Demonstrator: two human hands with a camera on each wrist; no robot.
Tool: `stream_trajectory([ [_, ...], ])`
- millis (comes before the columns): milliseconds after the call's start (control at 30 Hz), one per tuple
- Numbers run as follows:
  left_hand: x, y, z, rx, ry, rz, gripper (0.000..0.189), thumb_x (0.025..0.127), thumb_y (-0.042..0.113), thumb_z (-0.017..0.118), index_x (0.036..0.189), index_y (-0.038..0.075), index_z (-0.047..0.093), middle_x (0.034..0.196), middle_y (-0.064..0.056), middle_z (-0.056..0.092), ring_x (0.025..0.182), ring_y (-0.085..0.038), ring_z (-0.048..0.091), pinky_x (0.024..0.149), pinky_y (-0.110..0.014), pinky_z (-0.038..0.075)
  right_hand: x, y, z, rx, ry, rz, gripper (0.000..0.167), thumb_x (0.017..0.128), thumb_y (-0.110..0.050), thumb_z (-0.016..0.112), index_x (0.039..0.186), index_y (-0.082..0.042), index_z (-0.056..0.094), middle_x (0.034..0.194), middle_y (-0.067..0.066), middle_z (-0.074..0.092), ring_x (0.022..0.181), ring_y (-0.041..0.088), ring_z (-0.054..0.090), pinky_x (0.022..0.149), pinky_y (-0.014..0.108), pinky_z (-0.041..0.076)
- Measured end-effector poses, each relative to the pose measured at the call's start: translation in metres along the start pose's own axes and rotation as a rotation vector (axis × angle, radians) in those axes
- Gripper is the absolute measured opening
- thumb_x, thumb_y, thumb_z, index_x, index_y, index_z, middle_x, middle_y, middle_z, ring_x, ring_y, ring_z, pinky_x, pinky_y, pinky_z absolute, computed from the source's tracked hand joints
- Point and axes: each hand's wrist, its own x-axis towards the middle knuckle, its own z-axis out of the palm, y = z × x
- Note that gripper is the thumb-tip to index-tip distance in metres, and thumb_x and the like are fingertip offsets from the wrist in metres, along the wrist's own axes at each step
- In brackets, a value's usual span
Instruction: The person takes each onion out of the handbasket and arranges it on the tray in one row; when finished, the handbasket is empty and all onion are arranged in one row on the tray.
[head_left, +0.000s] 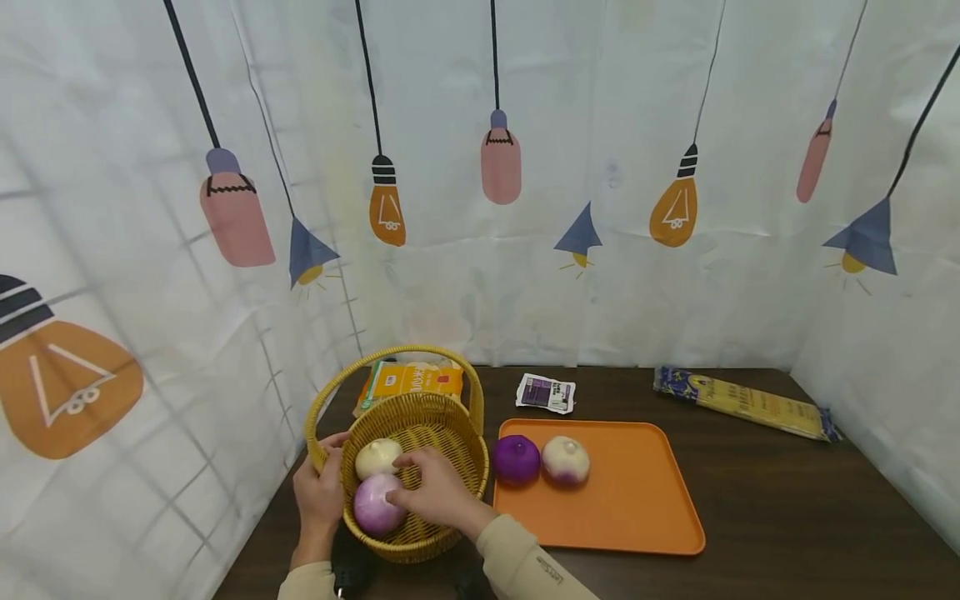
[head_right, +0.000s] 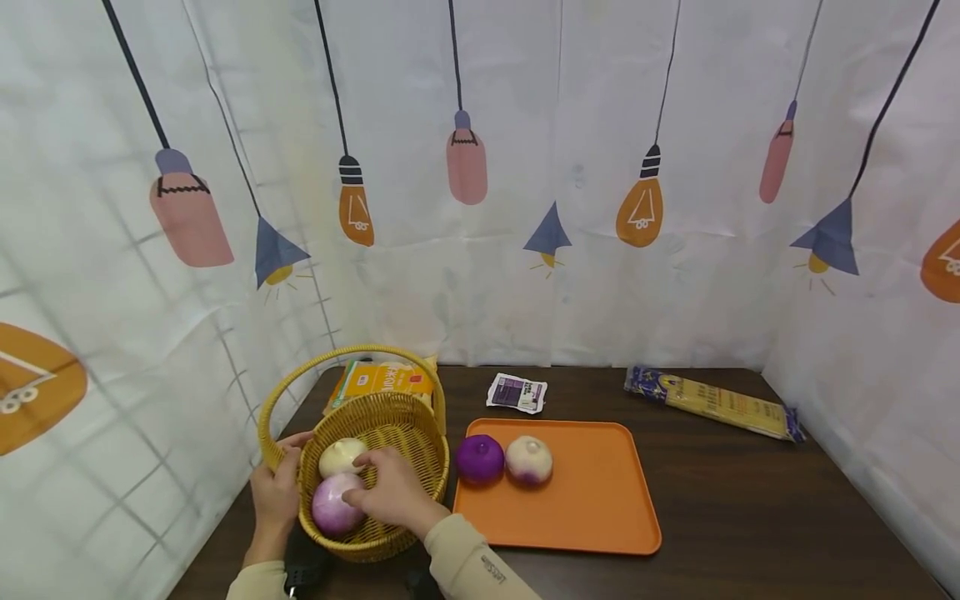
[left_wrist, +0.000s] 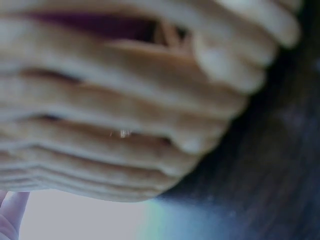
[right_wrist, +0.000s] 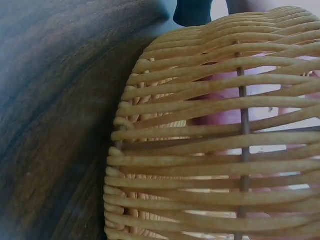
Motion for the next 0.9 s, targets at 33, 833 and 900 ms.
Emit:
stream_trajectory([
  [33, -0.0003, 0.0001, 0.0000, -0.002, -0.001, -0.006, 0.024, 0.097, 0.010, 0.052, 0.101, 0.003, 0.075, 0.100, -0.014, 0.073, 0.077, -0.003, 0.056, 0.067, -0.012, 0.039, 0.0005, -0.0002, 0.0003, -0.006, -0.010, 0.006, 0.044, 0.080, -0.033, 0.078, 0.117, -0.010, 0.067, 0.114, 0.002, 0.061, 0.100, 0.017, 0.056, 0.081, 0.028, 0.045],
  [833, -0.0008, 0.0002, 0.0002, -0.030, 0.008, 0.001, 0.024, 0.097, 0.009, 0.052, 0.100, 0.003, 0.076, 0.100, -0.016, 0.072, 0.081, 0.001, 0.055, 0.071, -0.012, 0.038, 0.0061, 0.0023, 0.0024, -0.073, -0.237, -0.015, 0.065, 0.073, -0.034, 0.085, 0.130, -0.013, 0.060, 0.116, -0.009, 0.061, 0.100, 0.004, 0.055, 0.081, 0.023, 0.047],
  [900, -0.0007, 0.0004, 0.0001, -0.033, 0.007, 0.005, 0.024, 0.097, 0.009, 0.052, 0.101, 0.003, 0.075, 0.100, -0.017, 0.072, 0.083, 0.002, 0.056, 0.072, -0.011, 0.038, 0.0055, 0.0016, 0.0020, -0.068, -0.264, -0.032, 0.065, 0.074, -0.033, 0.085, 0.130, -0.013, 0.060, 0.117, -0.009, 0.061, 0.101, 0.003, 0.055, 0.082, 0.022, 0.047],
])
